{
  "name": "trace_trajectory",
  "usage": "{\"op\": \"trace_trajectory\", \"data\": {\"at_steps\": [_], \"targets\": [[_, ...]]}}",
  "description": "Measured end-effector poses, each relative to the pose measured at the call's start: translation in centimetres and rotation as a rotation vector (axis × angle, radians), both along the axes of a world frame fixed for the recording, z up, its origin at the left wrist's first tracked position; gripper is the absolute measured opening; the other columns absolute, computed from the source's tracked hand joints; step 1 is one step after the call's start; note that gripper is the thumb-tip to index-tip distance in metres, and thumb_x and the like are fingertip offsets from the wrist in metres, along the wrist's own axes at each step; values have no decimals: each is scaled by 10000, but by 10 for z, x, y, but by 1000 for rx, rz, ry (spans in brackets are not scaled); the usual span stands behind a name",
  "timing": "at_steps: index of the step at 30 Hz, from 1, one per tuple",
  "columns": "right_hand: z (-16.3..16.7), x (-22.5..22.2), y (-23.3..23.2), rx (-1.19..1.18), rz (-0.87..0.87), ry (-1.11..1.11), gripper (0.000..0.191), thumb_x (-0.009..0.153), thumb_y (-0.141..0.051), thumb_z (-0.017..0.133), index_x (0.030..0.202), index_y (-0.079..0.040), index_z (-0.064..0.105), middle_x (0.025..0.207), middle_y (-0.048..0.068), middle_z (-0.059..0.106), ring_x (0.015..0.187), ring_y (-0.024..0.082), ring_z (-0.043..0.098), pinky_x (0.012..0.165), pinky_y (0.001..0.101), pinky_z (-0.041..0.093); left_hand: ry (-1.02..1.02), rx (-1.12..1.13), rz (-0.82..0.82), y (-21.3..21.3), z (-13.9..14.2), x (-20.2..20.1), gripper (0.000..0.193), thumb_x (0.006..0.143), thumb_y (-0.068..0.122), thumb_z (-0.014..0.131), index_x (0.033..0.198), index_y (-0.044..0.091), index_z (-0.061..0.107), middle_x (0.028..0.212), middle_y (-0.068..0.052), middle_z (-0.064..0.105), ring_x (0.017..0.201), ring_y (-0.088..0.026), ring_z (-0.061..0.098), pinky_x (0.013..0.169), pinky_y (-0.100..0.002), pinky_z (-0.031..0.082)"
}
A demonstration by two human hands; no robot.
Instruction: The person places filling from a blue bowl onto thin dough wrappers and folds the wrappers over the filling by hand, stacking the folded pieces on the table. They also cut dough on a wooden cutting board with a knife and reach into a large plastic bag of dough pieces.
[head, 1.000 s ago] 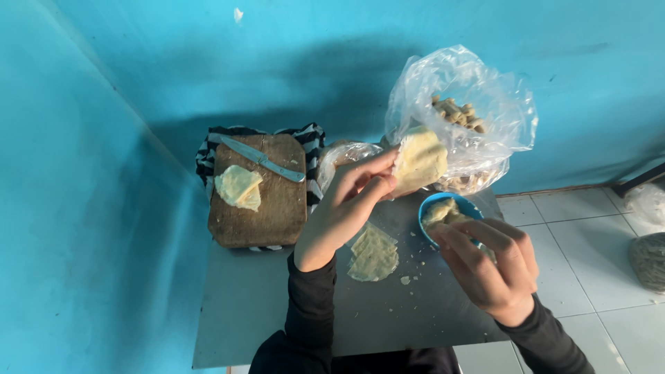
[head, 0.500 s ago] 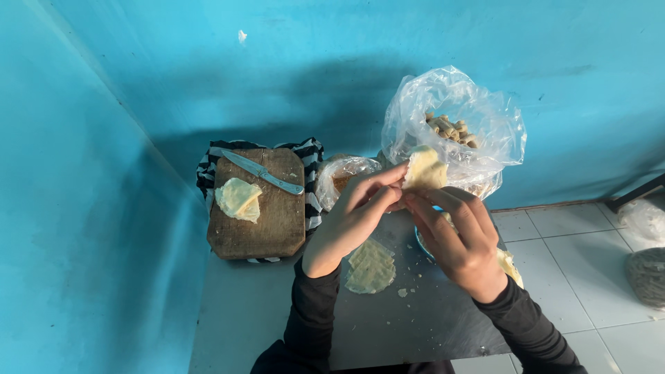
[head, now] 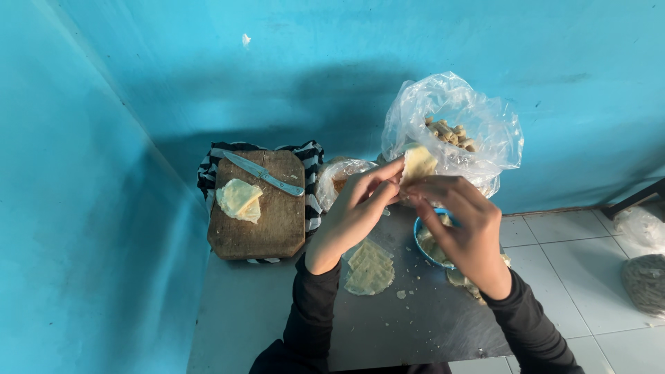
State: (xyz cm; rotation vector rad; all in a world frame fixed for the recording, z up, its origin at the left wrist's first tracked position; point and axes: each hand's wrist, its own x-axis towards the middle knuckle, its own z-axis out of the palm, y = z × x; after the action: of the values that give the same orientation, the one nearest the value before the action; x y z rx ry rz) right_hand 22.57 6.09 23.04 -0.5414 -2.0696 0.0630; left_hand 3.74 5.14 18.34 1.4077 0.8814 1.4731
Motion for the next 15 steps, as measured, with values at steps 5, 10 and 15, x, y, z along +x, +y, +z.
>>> {"op": "trace_trajectory", "data": {"at_steps": [5, 10, 15], "targets": [[-2, 2, 12, -225, 20, 66, 139, 969, -53, 737, 1092, 7, 718, 1024, 83, 774, 905, 156, 760, 786, 271, 581, 96, 57, -45, 0, 6, -2, 612, 1009, 197, 642, 1542, -26, 440, 1339, -179, 672, 1192, -153, 664, 1019, -295, 538], [-9, 0, 18, -325, -38, 131, 161, 979, -64, 716, 1117, 17, 706, 971, 89, 765, 844, 126, 748, 691, 258, 576, 184, 53, 36, 4, 10, 0, 642, 953, 224, 737, 1472, -59, 487, 1242, -160, 722, 1128, -149, 713, 959, -284, 582], [-7, 3, 24, -215, 17, 67, 299, 913, -99, 771, 1185, 10, 711, 970, 90, 736, 836, 136, 711, 719, 267, 564, 148, 124, 17, 5, 8, 1, 390, 1019, 155, 667, 1323, -86, 622, 1125, -135, 767, 1062, -121, 708, 897, -279, 582]]}}
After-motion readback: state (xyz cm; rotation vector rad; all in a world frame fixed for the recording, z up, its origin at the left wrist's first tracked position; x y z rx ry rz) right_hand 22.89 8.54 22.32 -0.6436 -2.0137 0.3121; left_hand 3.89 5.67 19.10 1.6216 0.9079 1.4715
